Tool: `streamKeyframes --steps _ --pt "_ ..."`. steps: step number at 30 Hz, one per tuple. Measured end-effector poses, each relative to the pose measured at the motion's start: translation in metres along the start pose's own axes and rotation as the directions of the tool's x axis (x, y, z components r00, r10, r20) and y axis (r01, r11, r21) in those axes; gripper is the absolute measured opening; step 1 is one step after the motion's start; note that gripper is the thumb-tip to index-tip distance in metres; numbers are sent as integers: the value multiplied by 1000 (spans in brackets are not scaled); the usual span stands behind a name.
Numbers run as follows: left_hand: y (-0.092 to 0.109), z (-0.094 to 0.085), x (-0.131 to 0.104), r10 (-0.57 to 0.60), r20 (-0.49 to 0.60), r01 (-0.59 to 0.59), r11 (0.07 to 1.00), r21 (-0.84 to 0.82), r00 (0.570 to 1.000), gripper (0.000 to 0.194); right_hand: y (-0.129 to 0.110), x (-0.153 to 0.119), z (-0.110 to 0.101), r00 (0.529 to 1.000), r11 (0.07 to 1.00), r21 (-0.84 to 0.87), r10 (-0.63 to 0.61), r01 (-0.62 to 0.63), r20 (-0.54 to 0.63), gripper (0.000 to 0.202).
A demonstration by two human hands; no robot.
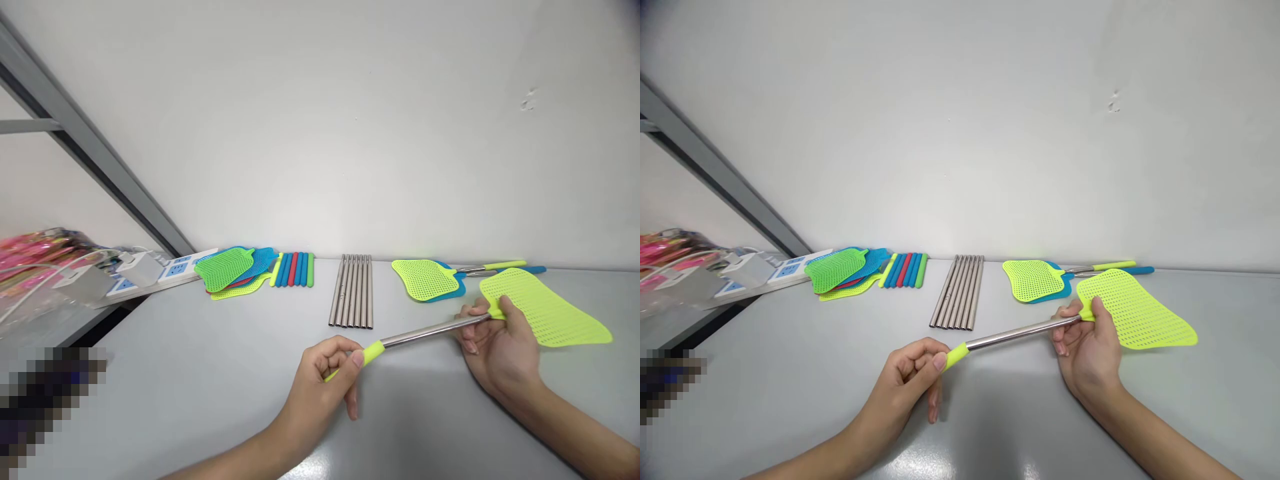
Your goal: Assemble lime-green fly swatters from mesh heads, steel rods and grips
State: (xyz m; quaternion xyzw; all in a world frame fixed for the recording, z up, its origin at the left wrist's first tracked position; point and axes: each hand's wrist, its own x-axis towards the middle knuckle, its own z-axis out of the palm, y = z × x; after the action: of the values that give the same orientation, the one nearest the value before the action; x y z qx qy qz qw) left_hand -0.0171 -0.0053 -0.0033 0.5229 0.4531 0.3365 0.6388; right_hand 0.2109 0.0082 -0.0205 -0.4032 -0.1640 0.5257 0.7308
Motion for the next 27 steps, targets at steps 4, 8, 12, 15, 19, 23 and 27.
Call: streamKeyframes --steps 4,8,12,15,19,23,27 --pt "1 1 -1 -6 47 1 995 97 999 24 1 -1 1 999 1000 -8 -26 26 34 36" --pt "-1 2 -1 -33 103 19 990 138 994 25 5 -2 3 995 994 -96 -45 54 91 38" --pt "-3 2 1 1 96 -12 993 117 995 24 8 -5 6 996 984 -175 -22 37 86 32" --pt "-4 1 2 -5 97 -5 994 105 995 24 8 -6 8 995 974 -226 27 -4 97 34" --pt "-4 1 2 -11 95 1 994 107 995 24 7 -6 9 996 971 -239 23 -2 83 33" --pt "-3 2 0 -23 77 13 992 122 997 27 7 -5 9 996 972 -234 25 -5 81 33" --pt "-2 4 -3 -9 28 4 982 187 1000 27 7 -4 8 996 973 -229 32 -13 81 33"
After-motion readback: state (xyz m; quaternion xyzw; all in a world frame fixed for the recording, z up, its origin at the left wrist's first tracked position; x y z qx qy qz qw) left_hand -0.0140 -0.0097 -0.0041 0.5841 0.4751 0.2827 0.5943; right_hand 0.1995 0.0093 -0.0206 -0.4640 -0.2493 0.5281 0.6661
